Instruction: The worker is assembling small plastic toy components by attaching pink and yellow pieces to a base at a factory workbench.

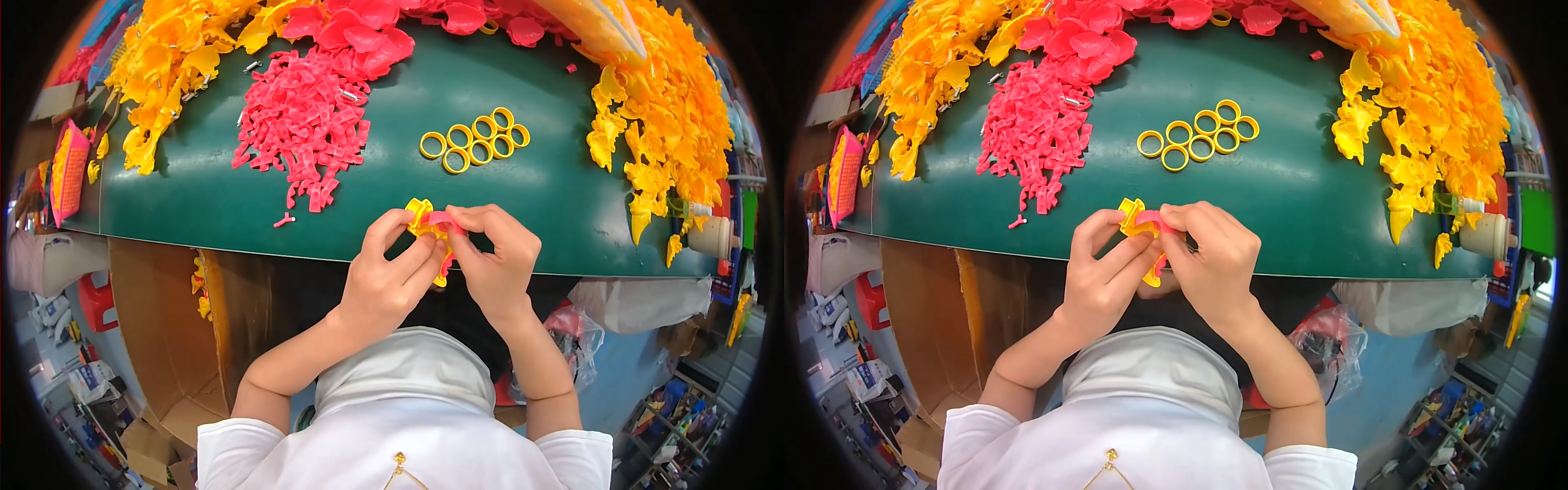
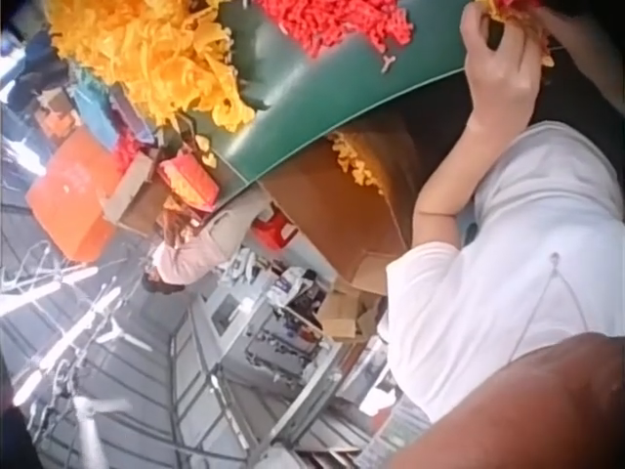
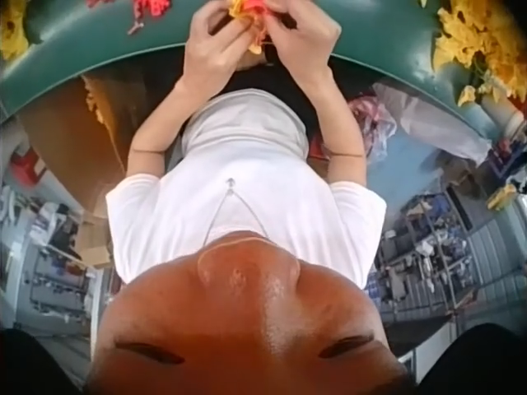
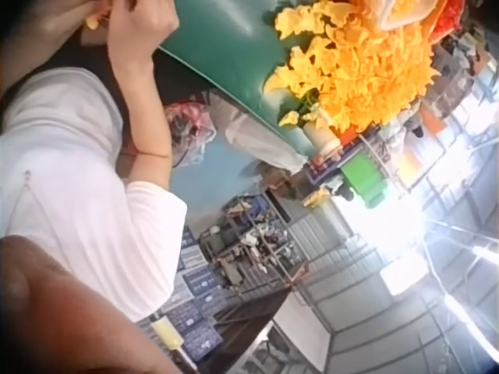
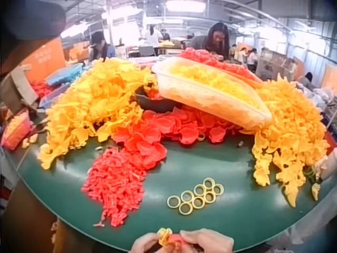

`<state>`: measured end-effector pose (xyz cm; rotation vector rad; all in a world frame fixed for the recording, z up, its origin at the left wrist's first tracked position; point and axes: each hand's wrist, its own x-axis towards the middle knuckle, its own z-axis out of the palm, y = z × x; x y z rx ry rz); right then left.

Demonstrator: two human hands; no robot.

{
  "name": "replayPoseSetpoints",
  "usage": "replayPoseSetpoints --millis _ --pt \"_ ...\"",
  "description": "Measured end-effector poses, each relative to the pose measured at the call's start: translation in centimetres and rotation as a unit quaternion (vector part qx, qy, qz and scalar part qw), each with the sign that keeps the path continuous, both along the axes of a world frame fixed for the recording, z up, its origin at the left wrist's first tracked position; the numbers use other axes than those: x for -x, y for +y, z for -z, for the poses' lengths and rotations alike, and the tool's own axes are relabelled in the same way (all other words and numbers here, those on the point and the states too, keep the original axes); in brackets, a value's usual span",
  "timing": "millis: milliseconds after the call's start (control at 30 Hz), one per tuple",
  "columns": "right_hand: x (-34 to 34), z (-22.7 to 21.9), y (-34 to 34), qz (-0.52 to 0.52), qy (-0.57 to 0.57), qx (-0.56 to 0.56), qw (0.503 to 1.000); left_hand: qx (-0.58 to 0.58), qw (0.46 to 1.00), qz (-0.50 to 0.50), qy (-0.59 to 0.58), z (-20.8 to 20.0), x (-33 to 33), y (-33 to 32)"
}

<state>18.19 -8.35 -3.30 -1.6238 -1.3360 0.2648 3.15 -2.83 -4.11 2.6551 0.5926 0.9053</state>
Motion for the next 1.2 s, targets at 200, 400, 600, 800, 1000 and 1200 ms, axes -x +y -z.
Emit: replayPoseSetpoints --millis 200,400,600,800,1000,1200 --pt "-2.5 -2.9 0.3 -0.132 -0.026 0.112 0.985 -0.008 1.0 0.005 -0.018 0.5 -0.1 0.4" --pt "-2.3 -1.9 -0.9 -0.12 -0.028 0.099 0.988 -0.013 0.999 -0.001 -0.033 0.4 -0.4 0.4" --pt "-0.7 -0.1 -1.6 -0.019 0.069 0.035 0.997 -0.065 0.997 -0.004 -0.039 1.0 -0.8 0.2" --pt "-3.7 -1.8 -2.6 -0.046 0.169 0.055 0.983 0.294 0.931 0.035 -0.214 -1.1 -0.9 -1.4" --pt "-6.4 -4.5 -2.9 -0.266 0.099 0.049 0.958 0.882 0.337 0.321 -0.065 0.5 -1.3 0.6" --pt "-16.8 -2.0 -2.1 0.17 -0.374 0.048 0.91 0.901 0.288 0.249 -0.21 -1.2 -3.0 0.1"
